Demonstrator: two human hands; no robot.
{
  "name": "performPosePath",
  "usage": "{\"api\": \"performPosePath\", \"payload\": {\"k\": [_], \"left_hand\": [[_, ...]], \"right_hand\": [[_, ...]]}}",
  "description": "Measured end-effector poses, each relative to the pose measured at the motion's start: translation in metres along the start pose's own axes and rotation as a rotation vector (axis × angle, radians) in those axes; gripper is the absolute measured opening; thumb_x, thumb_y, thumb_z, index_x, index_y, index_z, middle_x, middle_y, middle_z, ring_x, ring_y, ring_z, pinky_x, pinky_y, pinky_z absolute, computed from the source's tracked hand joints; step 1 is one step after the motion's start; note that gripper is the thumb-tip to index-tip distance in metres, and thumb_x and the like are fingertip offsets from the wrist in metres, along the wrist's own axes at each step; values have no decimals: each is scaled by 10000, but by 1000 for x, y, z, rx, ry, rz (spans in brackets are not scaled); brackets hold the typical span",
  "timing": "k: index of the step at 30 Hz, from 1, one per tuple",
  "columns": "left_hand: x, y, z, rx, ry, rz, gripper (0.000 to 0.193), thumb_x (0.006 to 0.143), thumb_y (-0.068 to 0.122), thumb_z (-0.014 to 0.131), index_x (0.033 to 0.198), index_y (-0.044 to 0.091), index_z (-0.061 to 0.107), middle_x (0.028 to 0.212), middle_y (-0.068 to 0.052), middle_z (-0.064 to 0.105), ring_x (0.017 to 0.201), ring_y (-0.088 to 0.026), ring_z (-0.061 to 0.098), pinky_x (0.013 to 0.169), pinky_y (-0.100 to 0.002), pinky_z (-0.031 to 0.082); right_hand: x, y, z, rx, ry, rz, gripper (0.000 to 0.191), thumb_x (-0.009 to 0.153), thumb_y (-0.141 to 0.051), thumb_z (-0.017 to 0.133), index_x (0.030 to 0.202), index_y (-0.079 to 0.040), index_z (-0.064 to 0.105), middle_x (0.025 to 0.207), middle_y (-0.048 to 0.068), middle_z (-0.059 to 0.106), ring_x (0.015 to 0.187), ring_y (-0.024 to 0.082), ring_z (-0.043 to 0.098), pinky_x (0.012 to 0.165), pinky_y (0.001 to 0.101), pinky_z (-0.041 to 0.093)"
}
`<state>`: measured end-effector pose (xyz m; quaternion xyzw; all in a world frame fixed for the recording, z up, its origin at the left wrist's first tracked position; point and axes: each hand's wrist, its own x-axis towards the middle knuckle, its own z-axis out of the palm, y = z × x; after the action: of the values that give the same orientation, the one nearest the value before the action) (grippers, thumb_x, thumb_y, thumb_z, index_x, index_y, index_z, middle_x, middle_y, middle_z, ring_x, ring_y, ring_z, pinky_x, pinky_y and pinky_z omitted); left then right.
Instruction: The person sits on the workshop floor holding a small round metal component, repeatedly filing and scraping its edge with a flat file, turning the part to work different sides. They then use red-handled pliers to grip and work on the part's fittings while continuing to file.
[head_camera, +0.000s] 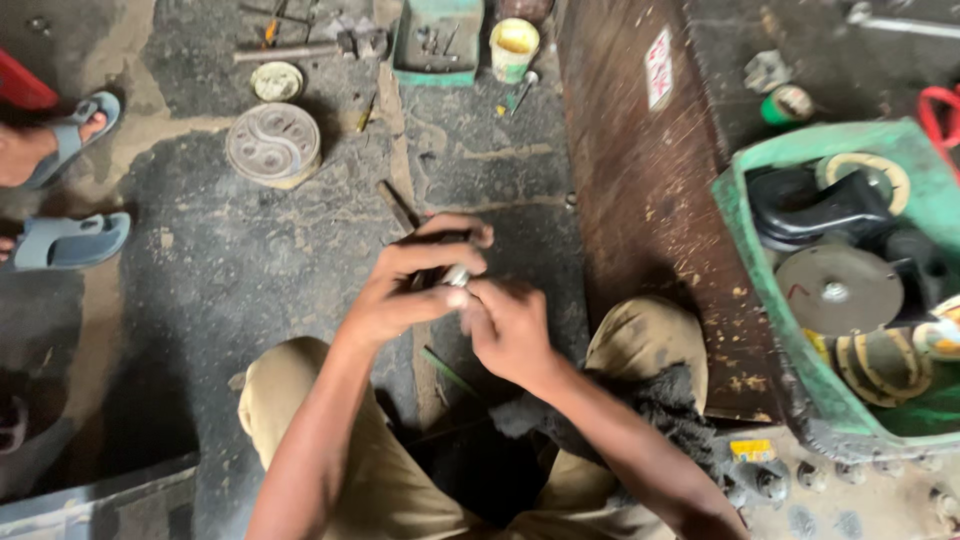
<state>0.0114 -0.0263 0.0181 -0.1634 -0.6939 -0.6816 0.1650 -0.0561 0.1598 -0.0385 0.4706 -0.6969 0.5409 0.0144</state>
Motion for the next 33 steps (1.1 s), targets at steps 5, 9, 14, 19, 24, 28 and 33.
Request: {"api": "performPosePath", "payload": {"k": [5, 9, 14, 19, 24, 28, 33], "left_hand": [[0, -3, -8, -126, -45, 14, 392, 837, 344, 738, 1055, 18, 732, 1357, -179, 637, 1312, -317, 607, 1110, -432, 468], [-3, -12, -7, -16, 5, -50, 393, 826, 329, 736, 1053, 9, 731, 1328, -203, 642, 1298, -335, 603, 1109, -448, 464], [-1, -26, -1, -139, 42, -56, 412, 800, 350, 713, 1037, 13, 728, 1301, -199, 655, 1305, -352, 628, 1140, -447, 464], [1, -29, -5, -231, 3, 17, 400, 791, 312, 721, 1035, -5, 724, 1323, -212, 637, 1311, -365, 613, 1154, -461, 453], [-3, -26, -2, -111, 33, -103, 382, 806, 288, 706, 1040, -13, 710, 1310, -246, 640, 1310, -373, 589, 1158, -478, 421], [-4, -24, -3, -388, -58, -9, 407, 816, 319, 689, 1075, 5, 716, 1331, -234, 643, 1333, -366, 598, 1220, -484, 402], [-5, -22, -4, -385, -65, -2, 366, 851, 322, 667, 1034, 7, 707, 1378, -262, 647, 1373, -378, 580, 1244, -487, 389]], "right_hand": [[-1, -5, -1, 1343, -137, 827, 166, 1036, -113, 693, 1044, 49, 653, 713, 59, 542, 578, 98, 509, 524, 234, 400], [6, -11, -3, -324, 60, -302, 30, 1022, -58, 608, 1042, -36, 602, 843, 73, 621, 660, 220, 606, 636, 325, 453], [7, -19, -11, 994, -74, 731, 135, 973, -110, 681, 1050, 0, 677, 678, 6, 493, 547, 79, 452, 494, 241, 364], [9, -23, -9, 881, -85, 767, 143, 981, -132, 704, 1017, 6, 697, 670, 14, 507, 566, 56, 459, 499, 224, 393], [1, -38, 0, 74, -45, 427, 129, 970, -111, 664, 1030, -23, 737, 627, 17, 556, 561, 50, 494, 512, 236, 427], [-3, -44, -2, 591, -38, 641, 110, 965, -108, 665, 1010, -25, 722, 651, -2, 588, 564, 48, 511, 508, 218, 424], [2, -38, -6, 1104, -70, 843, 161, 1019, -128, 660, 1047, 20, 717, 677, -41, 499, 587, 39, 424, 516, 196, 349]]}}
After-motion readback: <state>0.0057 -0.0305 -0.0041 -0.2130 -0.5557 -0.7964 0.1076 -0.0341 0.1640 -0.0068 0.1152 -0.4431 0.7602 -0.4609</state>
